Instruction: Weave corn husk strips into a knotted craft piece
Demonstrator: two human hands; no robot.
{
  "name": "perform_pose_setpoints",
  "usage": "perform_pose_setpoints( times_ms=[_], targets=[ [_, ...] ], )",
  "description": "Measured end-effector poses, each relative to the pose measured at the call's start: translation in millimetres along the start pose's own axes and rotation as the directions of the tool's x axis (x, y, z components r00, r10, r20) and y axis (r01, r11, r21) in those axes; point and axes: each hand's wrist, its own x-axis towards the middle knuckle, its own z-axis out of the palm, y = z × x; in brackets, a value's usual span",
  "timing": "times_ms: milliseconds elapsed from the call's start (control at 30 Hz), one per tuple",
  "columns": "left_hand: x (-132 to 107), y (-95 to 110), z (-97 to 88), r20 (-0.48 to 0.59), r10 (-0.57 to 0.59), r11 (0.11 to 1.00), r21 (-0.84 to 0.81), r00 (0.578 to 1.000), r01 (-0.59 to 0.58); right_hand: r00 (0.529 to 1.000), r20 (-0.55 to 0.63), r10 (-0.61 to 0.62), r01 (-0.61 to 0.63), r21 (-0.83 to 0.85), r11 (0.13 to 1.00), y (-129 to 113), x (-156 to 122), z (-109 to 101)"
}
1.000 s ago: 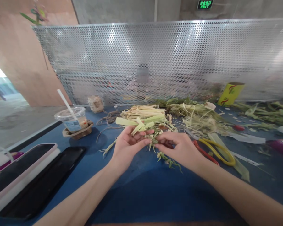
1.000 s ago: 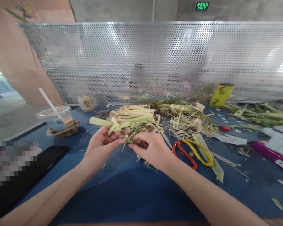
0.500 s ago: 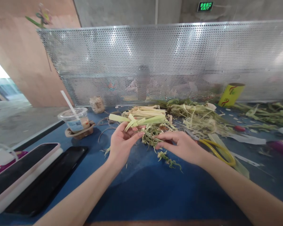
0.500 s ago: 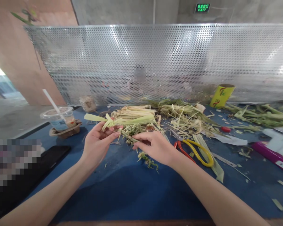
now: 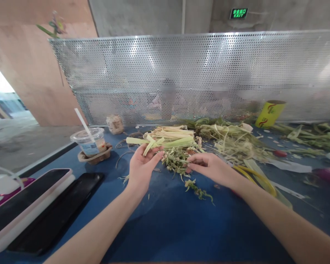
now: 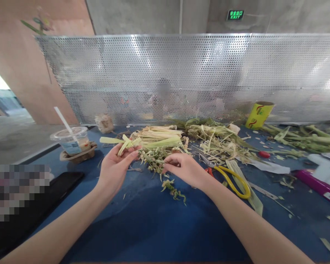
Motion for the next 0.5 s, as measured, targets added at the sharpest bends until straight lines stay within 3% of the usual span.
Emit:
perform_pose_setpoints(
  times_ms=[167, 333, 500],
  targets=[
    [1.9, -2.7, -1.0, -0.075, -0.062, 0.998, 0.003, 0.995, 0.063, 0.983, 0.004, 0.185, -0.182, 0.213, 0.960, 12.6, 5.0, -3.7],
    [1.4, -2.2, 0.4, -0.087, -0.099, 0.995, -0.038, 0.991, 0.096, 0.969, 0.123, 0.216, -0.247, 0.586, 0.772, 23.0, 8.3, -1.2],
    [-0.3, 1.9, 4.2, -0.074, -0.202, 0.964, -0.191, 0.977, 0.185, 0.965, 0.081, 0.248, -0.241, 0.639, 0.731, 20.3, 9.0, -8.0]
  ],
)
